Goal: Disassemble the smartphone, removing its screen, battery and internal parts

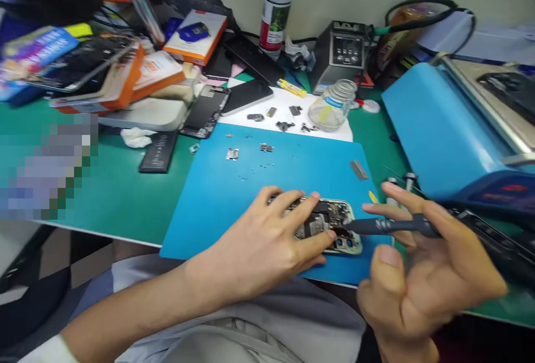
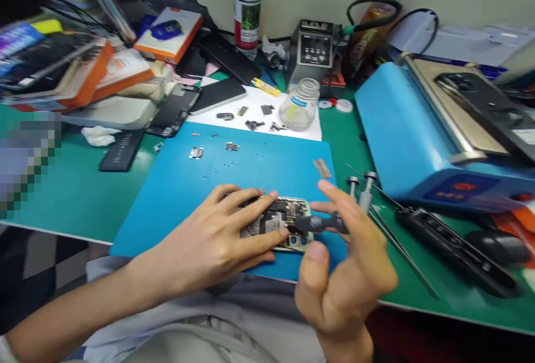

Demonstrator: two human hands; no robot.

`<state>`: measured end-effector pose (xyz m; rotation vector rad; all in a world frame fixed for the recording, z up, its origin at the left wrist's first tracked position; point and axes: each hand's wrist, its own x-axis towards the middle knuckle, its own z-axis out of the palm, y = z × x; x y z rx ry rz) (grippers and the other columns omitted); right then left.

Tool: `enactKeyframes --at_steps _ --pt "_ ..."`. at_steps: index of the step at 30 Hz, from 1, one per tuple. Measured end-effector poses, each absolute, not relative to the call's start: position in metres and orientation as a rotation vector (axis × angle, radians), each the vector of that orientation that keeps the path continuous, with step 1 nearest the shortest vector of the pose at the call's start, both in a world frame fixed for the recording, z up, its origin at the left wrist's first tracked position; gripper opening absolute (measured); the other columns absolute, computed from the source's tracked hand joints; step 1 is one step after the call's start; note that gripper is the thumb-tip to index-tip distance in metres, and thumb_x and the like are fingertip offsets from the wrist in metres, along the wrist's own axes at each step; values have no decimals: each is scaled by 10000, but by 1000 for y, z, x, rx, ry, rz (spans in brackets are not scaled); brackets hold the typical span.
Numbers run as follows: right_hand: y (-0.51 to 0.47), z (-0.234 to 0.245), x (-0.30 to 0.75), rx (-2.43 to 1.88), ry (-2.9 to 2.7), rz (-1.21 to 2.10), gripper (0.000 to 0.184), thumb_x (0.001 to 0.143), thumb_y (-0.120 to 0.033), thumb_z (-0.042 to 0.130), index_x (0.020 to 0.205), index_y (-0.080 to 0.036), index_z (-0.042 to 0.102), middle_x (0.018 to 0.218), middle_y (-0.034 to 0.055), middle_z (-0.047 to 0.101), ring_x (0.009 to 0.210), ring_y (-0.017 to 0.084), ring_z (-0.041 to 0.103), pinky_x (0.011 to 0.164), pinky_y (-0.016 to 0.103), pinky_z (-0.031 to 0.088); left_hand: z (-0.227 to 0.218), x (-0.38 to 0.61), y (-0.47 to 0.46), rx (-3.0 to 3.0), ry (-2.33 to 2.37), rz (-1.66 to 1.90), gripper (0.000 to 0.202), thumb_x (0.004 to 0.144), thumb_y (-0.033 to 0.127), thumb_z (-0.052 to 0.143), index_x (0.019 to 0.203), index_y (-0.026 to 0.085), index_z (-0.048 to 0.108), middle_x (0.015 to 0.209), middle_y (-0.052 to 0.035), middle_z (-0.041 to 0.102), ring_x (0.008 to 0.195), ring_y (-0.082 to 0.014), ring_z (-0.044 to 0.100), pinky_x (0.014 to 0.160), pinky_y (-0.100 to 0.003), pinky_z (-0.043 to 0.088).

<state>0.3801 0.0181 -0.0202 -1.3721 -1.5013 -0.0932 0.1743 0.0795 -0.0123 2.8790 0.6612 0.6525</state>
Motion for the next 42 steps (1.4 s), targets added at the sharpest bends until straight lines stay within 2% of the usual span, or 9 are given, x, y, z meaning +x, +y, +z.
enactKeyframes --at_steps 6,11,14,18,21,24,27,31,42 --pt "29 -19 386 -1308 -1473 -123 758 846 -280 884 1556 -414 656 1102 100 756 820 324 785 497 424 634 0 174 77 2831 742 725 397 1184 474 497 1327 235 779 1500 -146 708 1383 -315 630 1101 -523 520" --pt "30 -19 390 -1253 -1457 -46 781 848 -188 898 1555 -412 655 991 53 733 745 268 788 520 391 688 6 190 72 2650 971 729 282 1154 406 599 1154 201 793 1099 -47 768 990 -250 631 828 -410 527" --pt "26 -19 391 -1220 -1392 -47 794 895 -108 836 1566 -478 627 1068 42 739 799 237 794 608 375 713 0 200 72 2649 976 748 230 1124 374 662 1033 198 779 1001 -30 730 910 -243 597 739 -400 480" --pt "23 -15 388 -1230 -1256 -36 679 925 -190 846 1502 -501 670 1374 54 645 846 200 761 633 380 703 -7 205 69 2626 939 845 221 1117 321 680 951 206 769 956 -5 747 847 -222 593 688 -398 441" --pt "20 -13 383 -1301 -1168 -89 563 1004 -232 771 1495 -483 659 1489 63 568 856 165 721 585 315 655 -7 203 65 2608 895 910 212 1137 267 641 1002 205 793 983 -4 784 854 -216 621 733 -396 465" --pt "18 -15 380 -1348 -1259 -127 579 1053 -175 691 1567 -411 570 1304 78 635 877 160 708 627 276 653 -8 199 62 2615 915 928 216 1147 242 610 1062 208 806 1094 -15 821 911 -229 673 779 -409 491" --pt "16 -21 379 -1346 -1374 -93 632 1051 -99 664 1604 -355 499 1160 63 644 921 164 724 654 246 668 -11 198 63 2617 934 921 192 1142 242 621 1092 219 805 1299 -29 816 1118 -262 723 900 -433 534" --pt "16 -24 380 -1347 -1428 -47 665 1041 -70 664 1605 -363 468 1256 78 605 965 157 726 668 242 695 -16 197 66 2625 903 898 195 1145 235 610 1098 212 798 1449 -58 775 1357 -297 700 1137 -487 526" --pt "16 -24 382 -1373 -1417 -70 622 1053 -62 620 1593 -332 468 1205 73 613 919 149 716 636 232 675 -18 196 66 2613 900 884 205 1146 242 605 1099 219 803 1445 -67 784 1349 -312 738 1087 -497 595"
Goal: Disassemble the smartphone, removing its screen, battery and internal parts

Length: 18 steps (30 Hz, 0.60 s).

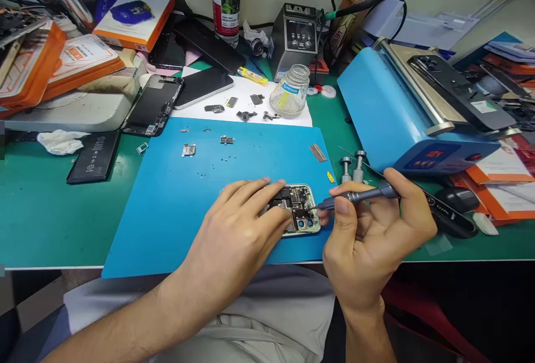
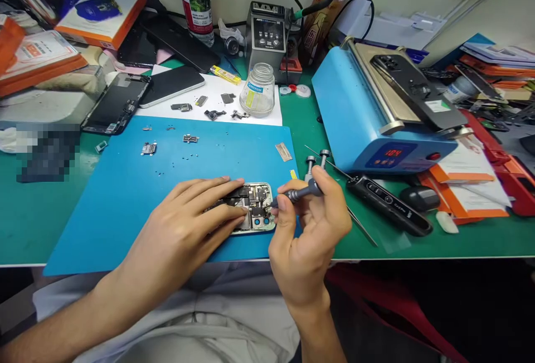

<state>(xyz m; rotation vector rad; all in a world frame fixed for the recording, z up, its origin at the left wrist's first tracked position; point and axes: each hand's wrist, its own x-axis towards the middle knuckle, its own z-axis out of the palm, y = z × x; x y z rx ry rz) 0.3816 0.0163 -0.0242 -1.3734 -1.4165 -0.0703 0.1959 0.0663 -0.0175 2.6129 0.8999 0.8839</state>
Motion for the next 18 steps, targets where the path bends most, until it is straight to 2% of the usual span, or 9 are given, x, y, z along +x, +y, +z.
enactKeyframes --at_steps 3,5,7,10,12,13,15,18 --pt "15 -25 384 -1393 -1461 -112 668 1021 -56 676 1598 -325 475 1255 91 625 938 163 726 690 278 685 -17 196 67 2612 900 893 214 1149 244 599 1088 214 802 1438 -71 788 1338 -317 745 1078 -501 600" --pt "14 -27 387 -1390 -1523 -203 709 960 -66 782 1564 -329 520 1256 74 653 902 163 733 706 294 677 -18 196 67 2614 891 897 213 1149 245 597 1088 211 798 1442 -73 786 1338 -322 745 1082 -505 596" --pt "14 -28 390 -1358 -1579 -275 696 945 -83 800 1544 -328 546 1260 60 683 892 173 752 734 324 678 -19 196 67 2612 883 897 202 1148 241 601 1091 208 792 1452 -75 781 1341 -321 743 1089 -503 588" --pt "15 -28 393 -1293 -1620 -235 598 1032 -169 619 1604 -296 499 1366 112 690 1112 278 774 901 502 691 -19 194 67 2574 869 904 189 1150 250 605 1109 215 786 1458 -61 778 1353 -299 731 1108 -480 571" --pt "16 -26 393 -1301 -1604 -218 588 1029 -218 595 1606 -285 500 1437 147 669 1268 354 729 983 615 662 -16 194 66 2536 877 937 197 1156 256 597 1124 218 787 1442 -42 787 1365 -283 718 1116 -467 558" --pt "15 -25 392 -1319 -1577 -216 572 1021 -216 613 1581 -293 524 1446 148 669 1293 369 717 999 636 653 -14 194 66 2525 897 953 203 1158 256 593 1135 217 791 1417 -35 799 1357 -281 716 1108 -468 555" --pt "13 -23 389 -1379 -1508 -177 512 1023 -183 606 1520 -304 583 1432 139 685 1257 363 736 984 616 660 -7 195 65 2527 971 972 212 1154 249 598 1140 215 807 1326 -27 832 1266 -285 729 1031 -475 565" --pt "10 -22 384 -1426 -1441 -113 491 1062 -232 536 1547 -301 572 1464 143 680 1164 332 749 867 539 680 1 203 66 2537 1036 943 186 1117 252 665 1070 241 845 1137 -18 848 1013 -263 695 843 -443 553"
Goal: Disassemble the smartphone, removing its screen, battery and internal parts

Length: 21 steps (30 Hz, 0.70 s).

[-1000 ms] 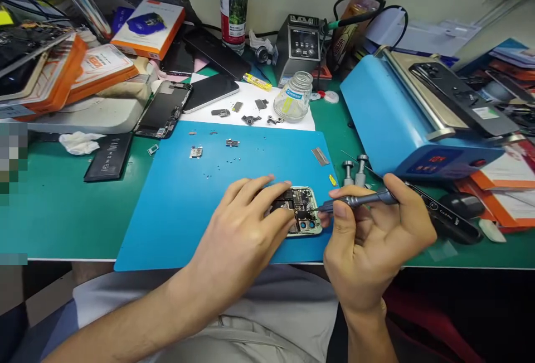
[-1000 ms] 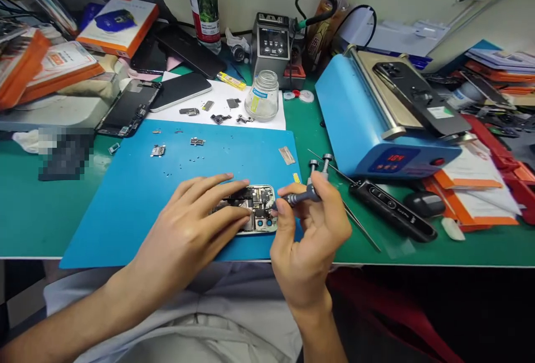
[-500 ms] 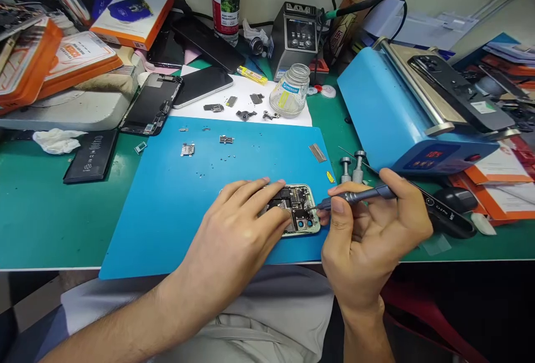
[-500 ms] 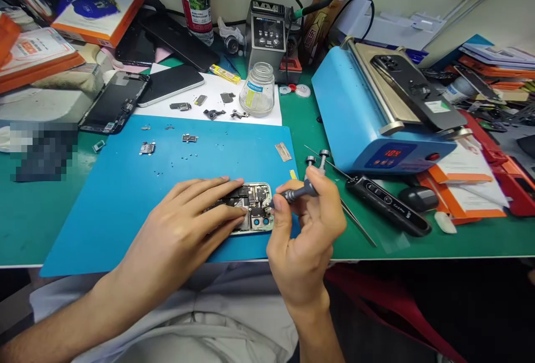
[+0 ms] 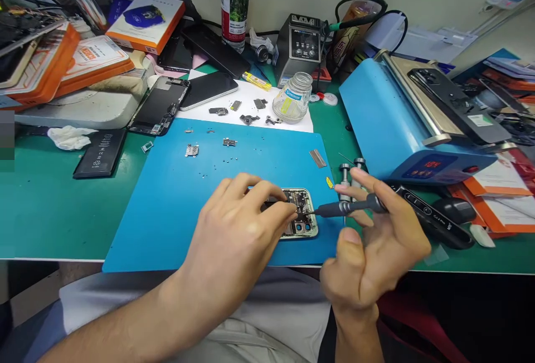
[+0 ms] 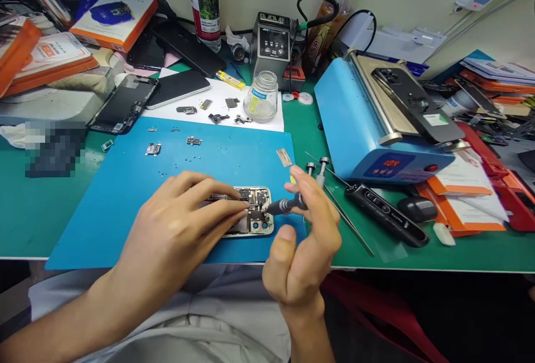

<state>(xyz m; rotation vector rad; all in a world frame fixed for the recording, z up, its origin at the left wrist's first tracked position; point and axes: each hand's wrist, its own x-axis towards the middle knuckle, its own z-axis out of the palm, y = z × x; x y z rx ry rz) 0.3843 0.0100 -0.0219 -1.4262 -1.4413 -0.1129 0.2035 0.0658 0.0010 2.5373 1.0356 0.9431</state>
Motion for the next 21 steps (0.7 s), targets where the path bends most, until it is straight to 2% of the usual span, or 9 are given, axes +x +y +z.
enactKeyframes --at_steps 2,5,8,11,15,17,19,21 --pt "10 -22 383 -1443 -1453 -142 539 1037 -284 650 1565 -304 544 1438 148 688 1117 308 746 754 447 676 2 211 68 2533 1034 903 158 1082 260 724 997 262 857 1049 -14 830 914 -247 634 757 -415 518" --pt "11 -23 384 -1417 -1454 -153 622 988 -187 765 1545 -315 517 1310 120 696 1001 233 763 680 344 663 -2 222 70 2536 1042 840 136 1057 258 757 973 277 863 992 -10 811 870 -245 576 702 -402 468" --pt "11 -24 383 -1365 -1363 -24 587 1036 -118 677 1543 -331 471 1296 100 658 945 183 770 727 352 697 -7 227 71 2515 1029 820 149 1076 273 729 1017 290 864 982 1 802 858 -242 554 700 -402 450" --pt "11 -22 381 -1326 -1294 91 562 1032 -118 689 1505 -342 483 1212 64 675 993 195 767 764 361 704 -9 225 71 2499 980 795 168 1100 304 697 1020 256 836 986 0 789 862 -236 560 736 -407 459" --pt "9 -11 386 -1254 -1032 87 438 1054 -121 581 1449 -307 537 924 -9 615 779 173 687 738 370 681 -6 215 71 2477 969 866 168 1137 247 630 1060 198 771 1042 -28 771 900 -226 587 801 -405 475" --pt "5 -3 395 -1327 -1042 182 424 1070 -156 535 1468 -301 556 837 -31 561 654 156 616 639 323 634 -4 209 71 2444 1006 905 139 1144 212 609 1103 197 740 1067 -30 769 924 -222 593 823 -392 476" --pt "0 4 404 -1542 -1264 300 447 1070 -247 621 1511 -310 584 786 -42 577 573 142 576 542 274 559 -4 204 71 2421 1028 897 125 1147 182 592 1123 204 713 1090 -24 769 953 -220 598 846 -387 468" --pt "-6 7 411 -1735 -1565 325 422 1057 -321 707 1477 -320 663 748 -41 657 534 139 596 516 265 530 -5 201 69 2413 1027 872 133 1150 160 570 1117 206 690 1105 -19 767 985 -223 602 868 -395 453"
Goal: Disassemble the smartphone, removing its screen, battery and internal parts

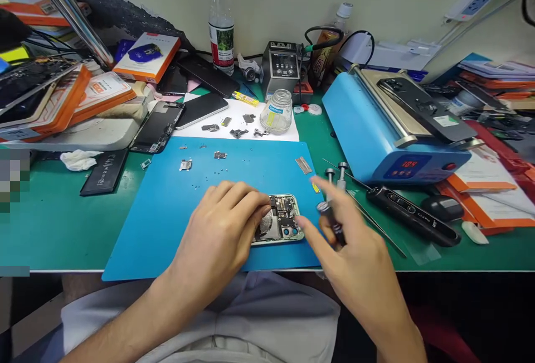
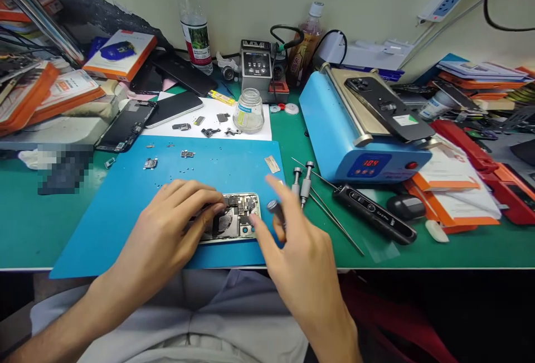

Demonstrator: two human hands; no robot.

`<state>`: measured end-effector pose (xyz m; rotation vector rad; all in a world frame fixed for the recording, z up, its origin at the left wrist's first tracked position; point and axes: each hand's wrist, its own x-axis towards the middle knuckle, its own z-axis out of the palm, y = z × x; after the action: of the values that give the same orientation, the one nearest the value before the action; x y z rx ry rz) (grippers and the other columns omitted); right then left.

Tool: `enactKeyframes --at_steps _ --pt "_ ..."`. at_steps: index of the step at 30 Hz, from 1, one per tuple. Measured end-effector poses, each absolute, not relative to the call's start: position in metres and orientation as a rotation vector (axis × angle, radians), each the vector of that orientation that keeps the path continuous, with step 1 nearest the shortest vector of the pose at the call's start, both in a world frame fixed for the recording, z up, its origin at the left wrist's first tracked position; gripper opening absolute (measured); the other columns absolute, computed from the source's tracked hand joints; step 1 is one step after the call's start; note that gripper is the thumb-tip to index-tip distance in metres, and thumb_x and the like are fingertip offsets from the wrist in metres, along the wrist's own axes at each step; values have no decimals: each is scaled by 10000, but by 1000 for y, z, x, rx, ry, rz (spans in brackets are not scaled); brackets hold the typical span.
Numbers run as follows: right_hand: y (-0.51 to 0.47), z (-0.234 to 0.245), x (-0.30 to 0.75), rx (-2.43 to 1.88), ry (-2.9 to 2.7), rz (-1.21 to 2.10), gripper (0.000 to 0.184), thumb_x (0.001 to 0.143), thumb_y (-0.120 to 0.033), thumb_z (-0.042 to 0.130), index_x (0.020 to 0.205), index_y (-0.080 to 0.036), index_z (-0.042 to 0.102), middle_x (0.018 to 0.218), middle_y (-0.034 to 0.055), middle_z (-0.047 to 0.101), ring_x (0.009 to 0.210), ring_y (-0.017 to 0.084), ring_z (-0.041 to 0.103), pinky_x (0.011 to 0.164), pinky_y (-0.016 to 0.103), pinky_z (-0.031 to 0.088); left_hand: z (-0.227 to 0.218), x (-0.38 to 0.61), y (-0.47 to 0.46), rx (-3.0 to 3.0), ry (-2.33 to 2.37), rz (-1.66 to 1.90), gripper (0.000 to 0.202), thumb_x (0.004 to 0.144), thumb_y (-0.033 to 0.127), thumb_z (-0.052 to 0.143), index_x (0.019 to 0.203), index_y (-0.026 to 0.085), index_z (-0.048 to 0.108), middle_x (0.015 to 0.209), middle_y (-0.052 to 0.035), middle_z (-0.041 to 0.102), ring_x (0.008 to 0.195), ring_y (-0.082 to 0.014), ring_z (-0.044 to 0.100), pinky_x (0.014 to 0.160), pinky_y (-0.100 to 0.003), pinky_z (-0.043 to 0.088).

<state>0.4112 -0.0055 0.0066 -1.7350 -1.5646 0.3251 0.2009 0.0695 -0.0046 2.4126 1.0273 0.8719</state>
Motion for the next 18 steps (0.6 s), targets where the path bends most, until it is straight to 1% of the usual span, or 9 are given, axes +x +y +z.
enactKeyframes --at_steps 1,3,5,6,8,10,13,15,18 --pt "-7 6 414 -1778 -1696 295 367 1058 -330 717 1424 -318 711 782 -25 731 570 151 663 553 272 559 -5 200 69 2412 1022 859 138 1153 157 558 1111 205 681 1105 -18 765 995 -226 602 873 -399 445" --pt "-9 3 417 -1777 -1882 238 261 1083 -305 676 1327 -307 767 992 13 858 756 197 811 663 294 623 -6 197 67 2411 1018 840 161 1160 159 530 1087 203 667 1081 -17 757 994 -230 598 865 -401 433" --pt "-9 1 419 -1753 -1960 223 247 1094 -282 646 1307 -297 770 1190 22 872 951 235 861 746 313 652 -5 193 66 2430 1033 835 192 1169 175 504 1056 202 657 1040 -21 747 976 -237 592 845 -402 422" --pt "-8 1 420 -1752 -1967 243 224 1096 -288 641 1274 -297 777 1200 15 872 974 238 863 752 314 652 -4 190 67 2443 1048 838 206 1173 186 496 1042 203 654 1024 -23 743 963 -239 589 839 -403 416" --pt "-5 4 420 -1772 -1928 347 169 1095 -328 643 1171 -302 792 1121 -2 878 897 218 854 706 298 633 0 184 71 2472 1069 854 208 1176 215 507 1029 206 654 1004 -25 741 940 -245 582 838 -405 411" --pt "-2 10 420 -1827 -1846 485 154 1081 -382 661 1063 -307 794 941 -19 854 741 193 800 614 281 585 4 176 78 2499 1081 884 188 1168 233 546 1023 211 664 1002 -23 748 934 -248 586 857 -410 411" --pt "2 20 423 -1891 -1724 673 204 1041 -462 699 954 -297 782 674 -46 699 558 169 637 511 274 489 9 166 92 2518 1109 920 160 1143 230 607 1008 211 690 1006 -25 756 941 -249 597 887 -415 419" --pt "7 27 428 -1880 -1666 714 250 1013 -510 726 926 -281 778 668 -40 670 582 169 621 528 271 482 11 161 99 2506 1114 922 133 1121 216 650 1004 211 714 1007 -22 760 935 -244 598 880 -407 428" --pt "22 38 434 -1839 -1616 547 270 985 -533 763 949 -265 782 791 -10 739 678 180 668 608 283 512 16 155 103 2483 1109 907 96 1078 205 724 988 227 748 994 -7 766 919 -231 609 853 -383 449"
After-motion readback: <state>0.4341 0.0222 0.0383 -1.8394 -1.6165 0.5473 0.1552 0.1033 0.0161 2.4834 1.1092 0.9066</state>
